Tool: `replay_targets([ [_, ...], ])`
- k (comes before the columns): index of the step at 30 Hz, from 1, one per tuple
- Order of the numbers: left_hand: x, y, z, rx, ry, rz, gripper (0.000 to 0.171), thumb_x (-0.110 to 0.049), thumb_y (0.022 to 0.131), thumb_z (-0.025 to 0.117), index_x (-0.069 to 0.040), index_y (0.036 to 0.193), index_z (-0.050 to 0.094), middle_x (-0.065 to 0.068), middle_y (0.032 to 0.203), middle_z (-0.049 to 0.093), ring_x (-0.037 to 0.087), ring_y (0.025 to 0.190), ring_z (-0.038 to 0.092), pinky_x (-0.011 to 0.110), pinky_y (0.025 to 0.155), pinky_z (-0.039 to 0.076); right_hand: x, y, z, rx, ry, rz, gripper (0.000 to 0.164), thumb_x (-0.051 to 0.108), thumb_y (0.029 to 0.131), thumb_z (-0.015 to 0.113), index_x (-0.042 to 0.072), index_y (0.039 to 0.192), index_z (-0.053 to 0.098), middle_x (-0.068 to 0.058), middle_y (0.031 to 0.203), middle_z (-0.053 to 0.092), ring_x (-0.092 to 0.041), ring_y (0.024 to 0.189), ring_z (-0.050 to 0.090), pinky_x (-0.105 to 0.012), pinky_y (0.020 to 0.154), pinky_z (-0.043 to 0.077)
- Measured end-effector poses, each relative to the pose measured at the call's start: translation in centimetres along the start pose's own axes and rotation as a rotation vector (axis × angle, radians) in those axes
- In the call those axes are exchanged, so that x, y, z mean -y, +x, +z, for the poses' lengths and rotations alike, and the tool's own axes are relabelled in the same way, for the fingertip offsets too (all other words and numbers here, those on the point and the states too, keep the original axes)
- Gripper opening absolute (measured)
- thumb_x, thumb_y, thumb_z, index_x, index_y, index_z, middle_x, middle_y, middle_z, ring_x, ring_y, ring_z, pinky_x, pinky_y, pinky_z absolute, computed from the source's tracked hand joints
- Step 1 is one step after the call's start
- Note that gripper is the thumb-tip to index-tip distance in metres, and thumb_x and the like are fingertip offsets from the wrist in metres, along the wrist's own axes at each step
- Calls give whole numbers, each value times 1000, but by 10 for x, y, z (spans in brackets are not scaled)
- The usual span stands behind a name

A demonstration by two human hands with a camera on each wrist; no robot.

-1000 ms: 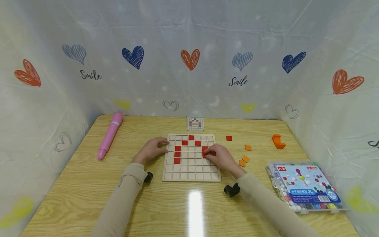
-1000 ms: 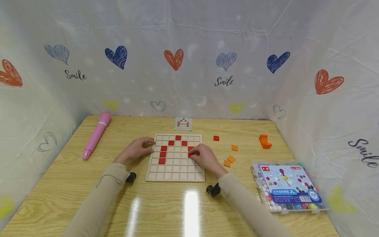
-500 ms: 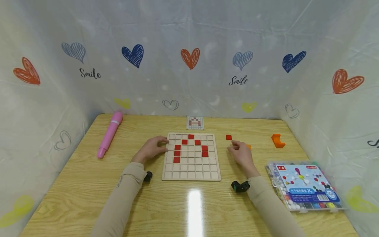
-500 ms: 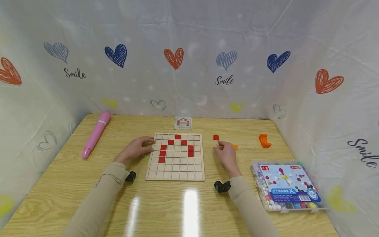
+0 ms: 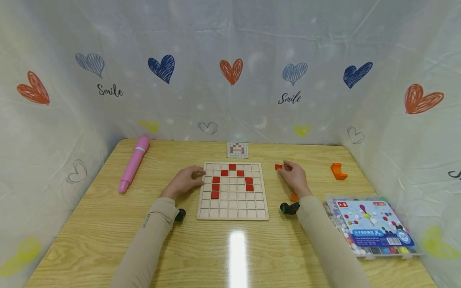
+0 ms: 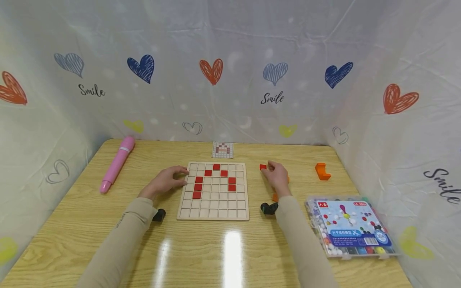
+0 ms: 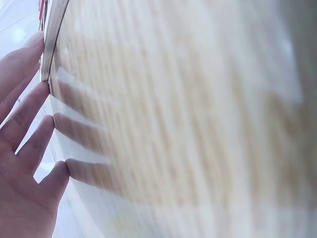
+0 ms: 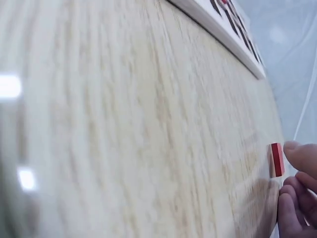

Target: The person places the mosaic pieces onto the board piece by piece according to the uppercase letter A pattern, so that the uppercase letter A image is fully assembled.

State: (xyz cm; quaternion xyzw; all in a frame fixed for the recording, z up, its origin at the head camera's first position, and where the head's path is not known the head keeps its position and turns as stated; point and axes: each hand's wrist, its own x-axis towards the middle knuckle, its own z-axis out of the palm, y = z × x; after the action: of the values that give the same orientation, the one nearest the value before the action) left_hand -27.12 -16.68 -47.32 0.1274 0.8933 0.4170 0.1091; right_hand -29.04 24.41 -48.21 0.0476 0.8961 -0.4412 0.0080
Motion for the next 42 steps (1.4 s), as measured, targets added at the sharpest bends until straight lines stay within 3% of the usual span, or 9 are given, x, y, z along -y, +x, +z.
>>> replay_targets([
  [12,-2,-1,0,1,16,4,38,-13,94,70,-4,131,63,19,151,48,40,147,34,56,123,24,-1,9,-3,64,-89,-77,58,17,98,64,-3,149,43,-27,146,50,-41,132,51,-53,111,44],
  [22,-2,0,0,2,31,11,38,-13,94,71,-3,131,63,20,150,49,41,146,35,56,123,26,0,9,-4,92,-154,-144,43,11,98,64,-3,138,58,-28,137,54,-42,121,55,-54,104,47],
  [42,0,1,-1,2,42,13,38,-14,94,71,-5,131,64,19,150,49,40,146,35,56,123,26,-1,8,-6,127,-198,-156,39,19,98,67,0,131,65,-24,134,59,-42,121,54,-54,104,47],
])
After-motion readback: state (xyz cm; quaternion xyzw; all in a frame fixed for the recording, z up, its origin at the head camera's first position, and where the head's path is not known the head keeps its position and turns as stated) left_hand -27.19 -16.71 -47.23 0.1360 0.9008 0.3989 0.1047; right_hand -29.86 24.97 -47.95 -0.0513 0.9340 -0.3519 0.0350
